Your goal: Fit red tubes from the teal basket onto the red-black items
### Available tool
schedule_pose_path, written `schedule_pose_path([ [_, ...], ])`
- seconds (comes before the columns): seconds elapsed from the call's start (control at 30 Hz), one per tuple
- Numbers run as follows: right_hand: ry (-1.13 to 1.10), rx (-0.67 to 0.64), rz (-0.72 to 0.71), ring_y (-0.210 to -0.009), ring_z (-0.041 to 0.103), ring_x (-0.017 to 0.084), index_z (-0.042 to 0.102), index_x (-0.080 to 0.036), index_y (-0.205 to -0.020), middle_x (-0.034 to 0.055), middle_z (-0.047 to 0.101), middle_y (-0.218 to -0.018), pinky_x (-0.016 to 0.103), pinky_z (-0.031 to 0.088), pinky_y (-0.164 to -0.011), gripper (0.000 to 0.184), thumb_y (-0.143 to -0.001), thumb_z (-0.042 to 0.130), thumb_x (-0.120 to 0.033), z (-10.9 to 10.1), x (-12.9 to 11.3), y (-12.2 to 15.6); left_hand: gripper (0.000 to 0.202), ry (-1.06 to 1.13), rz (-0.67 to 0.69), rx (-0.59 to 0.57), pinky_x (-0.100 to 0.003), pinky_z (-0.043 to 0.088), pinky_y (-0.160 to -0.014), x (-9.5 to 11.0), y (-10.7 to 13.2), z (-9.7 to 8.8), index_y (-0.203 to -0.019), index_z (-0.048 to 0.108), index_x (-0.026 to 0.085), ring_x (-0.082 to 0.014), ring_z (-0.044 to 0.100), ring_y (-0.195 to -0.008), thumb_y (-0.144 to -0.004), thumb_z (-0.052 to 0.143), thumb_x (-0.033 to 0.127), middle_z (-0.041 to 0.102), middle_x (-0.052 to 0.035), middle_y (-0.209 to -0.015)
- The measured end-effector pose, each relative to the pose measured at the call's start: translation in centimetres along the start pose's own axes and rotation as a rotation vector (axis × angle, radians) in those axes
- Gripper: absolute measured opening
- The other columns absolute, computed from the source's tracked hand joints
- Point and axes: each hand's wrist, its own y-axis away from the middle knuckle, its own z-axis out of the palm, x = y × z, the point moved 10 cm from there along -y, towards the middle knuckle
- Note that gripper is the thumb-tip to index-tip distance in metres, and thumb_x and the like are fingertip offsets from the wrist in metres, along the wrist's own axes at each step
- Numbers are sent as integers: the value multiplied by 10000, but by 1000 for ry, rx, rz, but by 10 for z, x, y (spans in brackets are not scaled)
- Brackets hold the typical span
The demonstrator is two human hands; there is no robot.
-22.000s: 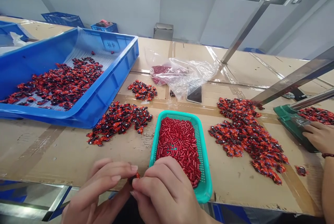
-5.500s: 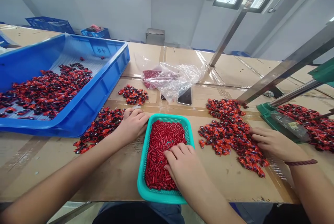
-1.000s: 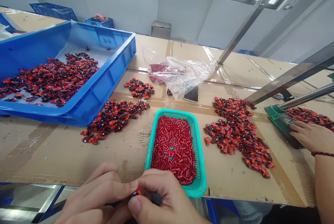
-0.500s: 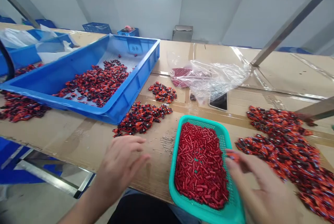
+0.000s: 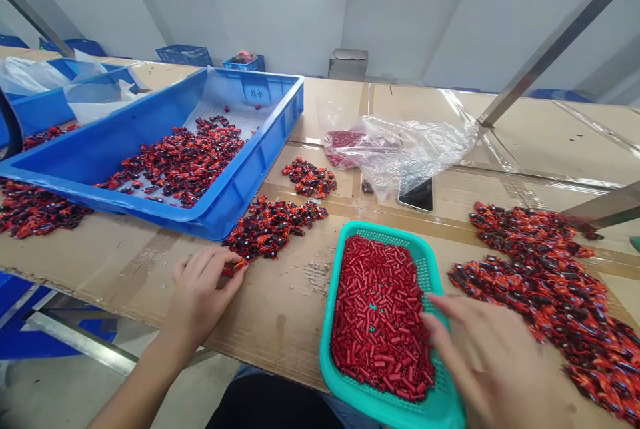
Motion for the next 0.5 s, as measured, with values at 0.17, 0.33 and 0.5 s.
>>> schedule_pose_path([
  [0.17, 84, -106, -297, -893, 656, 248, 748, -268, -1066, 22, 802, -944, 390, 447, -787, 237, -1083, 524, -345, 38, -74, -10, 129, 231, 40, 49, -317, 591, -821, 10, 0, -10, -1027, 670, 219, -187, 707, -923, -969, 618, 116, 660, -40, -987],
  [0.33, 130, -156, -320, -812, 634, 228, 697, -246, -856, 17, 762, -802, 368, 427, -734, 279, -1058, 513, -188, 53, -76, -17, 207, 437, 75, 8, -290, 611, -945, 31, 0, -17, -1166, 676, 236, -172, 730, -1050, -981, 684, 143, 717, -33, -1113],
  [0.5, -27, -222, -122, -787, 651, 226, 650, -232, -883, 34, 715, -821, 349, 485, -701, 175, -1019, 546, -200, 45, -70, -22, 190, 626, -20, -9, -246, 633, -890, 50, 7, -22, -1159, 657, 243, -153, 754, -944, -980, 713, 210, 747, -3, -1012],
])
